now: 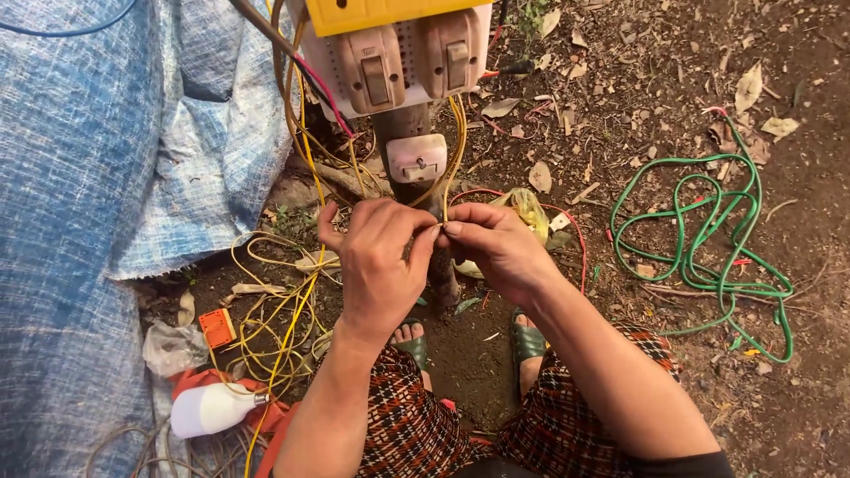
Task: The person sits on the ground and works on a bundle of electrical wires connected to a distribution box. They strip the insulation from the wire ends, twist the exposed strands together, and wrap the connections with black electrical tape.
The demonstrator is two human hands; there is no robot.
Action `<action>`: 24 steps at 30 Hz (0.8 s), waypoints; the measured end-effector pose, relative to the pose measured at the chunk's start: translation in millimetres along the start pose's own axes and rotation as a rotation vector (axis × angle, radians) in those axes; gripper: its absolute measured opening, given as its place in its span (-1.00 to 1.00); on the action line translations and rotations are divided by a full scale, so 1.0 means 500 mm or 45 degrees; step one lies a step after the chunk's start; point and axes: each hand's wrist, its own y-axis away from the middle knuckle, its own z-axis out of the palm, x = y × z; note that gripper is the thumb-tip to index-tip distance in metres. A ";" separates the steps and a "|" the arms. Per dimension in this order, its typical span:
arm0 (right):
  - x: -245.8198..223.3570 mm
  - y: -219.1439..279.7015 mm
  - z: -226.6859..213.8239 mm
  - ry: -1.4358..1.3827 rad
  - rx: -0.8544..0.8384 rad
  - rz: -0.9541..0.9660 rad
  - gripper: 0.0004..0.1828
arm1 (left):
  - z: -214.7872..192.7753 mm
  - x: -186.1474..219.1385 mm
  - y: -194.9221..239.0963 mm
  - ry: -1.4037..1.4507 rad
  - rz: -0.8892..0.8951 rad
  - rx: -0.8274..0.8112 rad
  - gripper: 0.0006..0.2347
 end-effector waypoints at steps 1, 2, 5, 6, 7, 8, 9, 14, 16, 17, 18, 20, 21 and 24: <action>0.002 0.001 0.000 -0.057 0.003 0.044 -0.79 | 0.001 -0.002 0.004 0.092 -0.060 0.002 -0.93; 0.004 0.001 0.002 -0.059 0.000 0.049 -0.79 | -0.007 0.001 0.003 0.088 -0.065 0.000 -0.93; 0.006 0.003 0.010 -0.104 -0.009 0.051 -0.81 | -0.027 0.009 0.000 0.211 -0.165 -0.014 -0.79; 0.005 0.004 0.012 -0.101 -0.022 0.049 -0.81 | -0.030 0.008 0.000 0.172 -0.187 -0.038 -0.81; 0.004 0.005 0.015 -0.098 -0.035 0.046 -0.80 | -0.034 0.007 0.000 0.133 -0.210 -0.061 -0.83; 0.005 0.004 0.016 -0.099 -0.036 0.047 -0.80 | -0.032 0.004 0.000 0.131 -0.210 -0.062 -0.83; 0.006 0.004 0.017 -0.095 -0.044 0.036 -0.79 | -0.031 0.001 0.002 0.105 -0.201 -0.071 -0.86; 0.004 0.008 0.016 -0.062 -0.055 -0.005 -0.76 | -0.025 -0.003 0.002 0.076 -0.186 -0.094 -0.90; 0.004 0.011 0.014 -0.031 -0.057 -0.023 -0.77 | -0.025 0.002 -0.002 0.135 -0.193 -0.067 -0.93; 0.003 0.011 0.011 -0.030 -0.058 -0.024 -0.77 | -0.024 0.002 -0.002 0.135 -0.193 -0.066 -0.93; 0.003 0.012 0.009 -0.008 -0.056 -0.029 -0.77 | -0.024 0.002 -0.002 0.156 -0.186 -0.060 -0.95; -0.001 0.015 0.009 0.013 -0.055 -0.037 -0.77 | -0.023 0.002 -0.001 0.176 -0.176 -0.052 -0.97; -0.004 0.019 0.011 0.030 -0.046 -0.048 -0.77 | -0.022 0.002 0.000 0.184 -0.175 -0.046 -0.97; -0.006 0.023 0.008 0.084 -0.030 -0.082 -0.76 | -0.015 -0.003 0.002 0.151 -0.144 -0.022 -0.97</action>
